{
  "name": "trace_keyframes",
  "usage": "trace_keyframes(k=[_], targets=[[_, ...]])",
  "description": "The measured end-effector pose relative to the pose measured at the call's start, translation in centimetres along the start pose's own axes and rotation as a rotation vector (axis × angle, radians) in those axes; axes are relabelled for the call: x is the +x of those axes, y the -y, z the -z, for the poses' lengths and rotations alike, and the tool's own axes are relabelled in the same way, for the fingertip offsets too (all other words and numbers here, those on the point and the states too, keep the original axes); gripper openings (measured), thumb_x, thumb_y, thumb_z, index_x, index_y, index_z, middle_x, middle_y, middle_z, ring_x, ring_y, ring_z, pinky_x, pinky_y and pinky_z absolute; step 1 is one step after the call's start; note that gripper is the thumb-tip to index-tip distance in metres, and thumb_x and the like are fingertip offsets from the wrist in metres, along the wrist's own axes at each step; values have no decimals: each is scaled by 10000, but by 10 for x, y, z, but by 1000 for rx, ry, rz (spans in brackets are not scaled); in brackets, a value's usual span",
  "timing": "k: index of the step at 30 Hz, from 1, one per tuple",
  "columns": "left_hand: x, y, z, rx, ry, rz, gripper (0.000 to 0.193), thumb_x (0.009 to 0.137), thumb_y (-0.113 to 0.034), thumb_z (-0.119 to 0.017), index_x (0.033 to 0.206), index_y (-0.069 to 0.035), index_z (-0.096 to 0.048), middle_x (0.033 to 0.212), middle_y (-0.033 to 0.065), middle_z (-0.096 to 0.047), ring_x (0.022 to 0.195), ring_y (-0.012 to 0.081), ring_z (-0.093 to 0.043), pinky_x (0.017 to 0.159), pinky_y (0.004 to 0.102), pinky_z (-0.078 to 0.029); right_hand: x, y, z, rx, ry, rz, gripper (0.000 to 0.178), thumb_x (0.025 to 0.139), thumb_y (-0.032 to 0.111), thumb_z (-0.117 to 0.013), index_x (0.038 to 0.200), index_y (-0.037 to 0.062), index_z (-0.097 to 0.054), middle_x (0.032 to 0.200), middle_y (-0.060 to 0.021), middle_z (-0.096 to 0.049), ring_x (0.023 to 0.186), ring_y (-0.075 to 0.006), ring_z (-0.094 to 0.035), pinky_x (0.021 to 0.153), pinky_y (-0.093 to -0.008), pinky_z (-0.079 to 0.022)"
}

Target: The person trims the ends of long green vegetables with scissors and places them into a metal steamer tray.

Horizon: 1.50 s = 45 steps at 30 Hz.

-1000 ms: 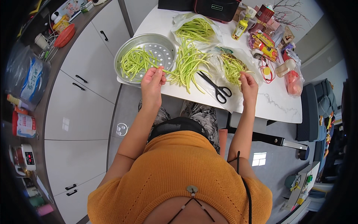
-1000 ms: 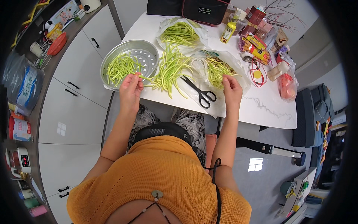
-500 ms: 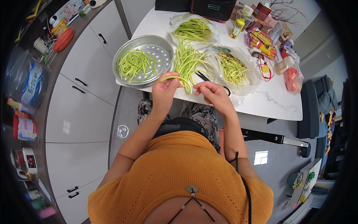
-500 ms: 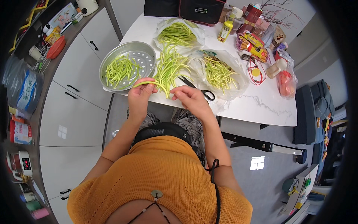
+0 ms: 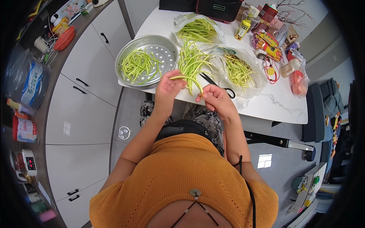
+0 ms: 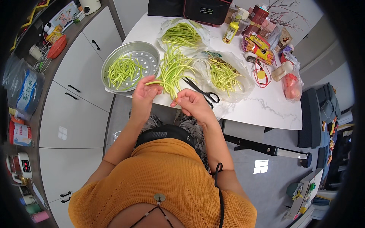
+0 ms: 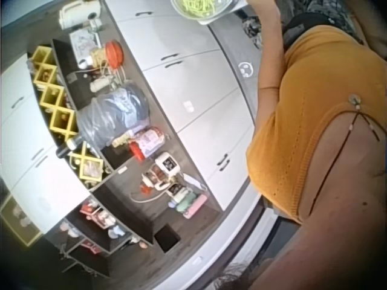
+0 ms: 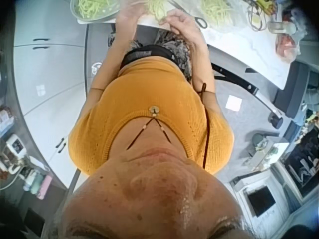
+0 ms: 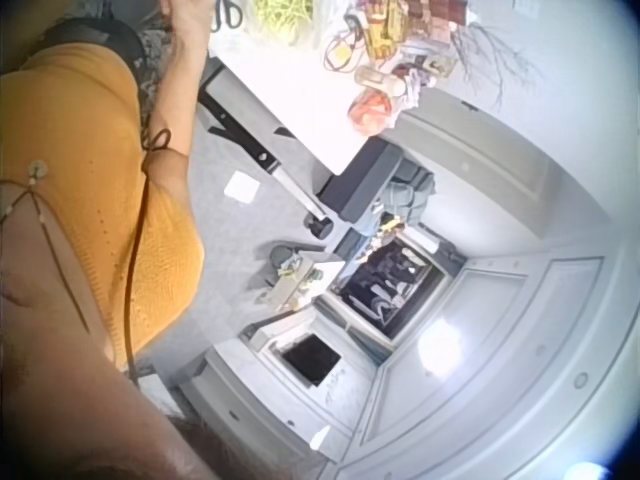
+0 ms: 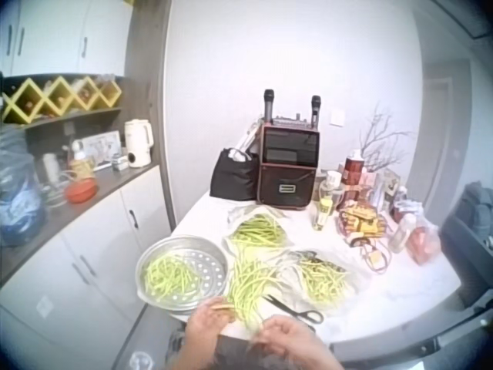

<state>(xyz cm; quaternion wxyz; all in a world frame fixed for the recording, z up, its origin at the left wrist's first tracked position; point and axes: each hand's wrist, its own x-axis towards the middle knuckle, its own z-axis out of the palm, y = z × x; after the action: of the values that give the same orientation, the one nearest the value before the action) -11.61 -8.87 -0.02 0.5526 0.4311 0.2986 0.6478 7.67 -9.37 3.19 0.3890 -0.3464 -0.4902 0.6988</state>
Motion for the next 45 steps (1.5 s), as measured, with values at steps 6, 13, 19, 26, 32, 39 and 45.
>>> trace_keyframes(k=[6,13,19,26,32,39,45], targets=[[3,-10,7,646,-94,-367,434,785,-3,-627,1206,-24,-524,1271,114,-475,1172,224,-455,985,352,-371,-4,3,11,-85,-61,23,65,884,123,-600,878,68,-565,771,-18,-652,496,1,-398,442,-149,-288],[6,-14,-4,977,136,-571,385,769,-8,-631,1150,-49,-595,1122,130,-572,1063,283,-522,919,346,-399,-11,6,6,-31,52,23,90,872,129,-634,898,74,-568,790,9,-646,586,15,-468,478,-140,-307],[-7,-6,-11,875,131,-392,228,793,-35,-625,1013,-79,-663,773,91,-600,746,265,-570,698,343,-449,-17,4,5,37,15,148,139,856,124,-655,933,63,-557,835,-13,-646,633,-1,-506,506,-131,-342],[-22,-4,-22,805,142,-313,192,828,-43,-598,1012,-36,-649,776,101,-610,720,267,-578,649,337,-456,-19,6,-2,124,-25,310,348,820,87,-690,1136,17,-562,908,-27,-635,684,-20,-537,550,-137,-388],[-22,-3,-26,827,104,-326,172,832,-47,-596,993,-13,-646,770,107,-613,699,262,-584,639,330,-459,-20,6,-7,30,-75,345,373,828,87,-681,1174,1,-570,941,-19,-624,707,-4,-508,593,-136,-394],[-23,-4,-25,822,102,-346,169,825,-45,-605,986,-14,-646,767,108,-611,699,262,-583,636,333,-460,-17,6,-8,-129,-103,352,391,838,61,-652,1213,-1,-560,932,12,-606,657,9,-427,591,-139,-364],[-23,2,-21,845,158,-379,183,852,-23,-589,1025,14,-635,793,114,-612,680,200,-582,614,274,-452,-14,1,-8,-432,-214,466,332,863,67,-612,1192,25,-588,903,6,-607,620,-2,-426,540,-150,-346]])
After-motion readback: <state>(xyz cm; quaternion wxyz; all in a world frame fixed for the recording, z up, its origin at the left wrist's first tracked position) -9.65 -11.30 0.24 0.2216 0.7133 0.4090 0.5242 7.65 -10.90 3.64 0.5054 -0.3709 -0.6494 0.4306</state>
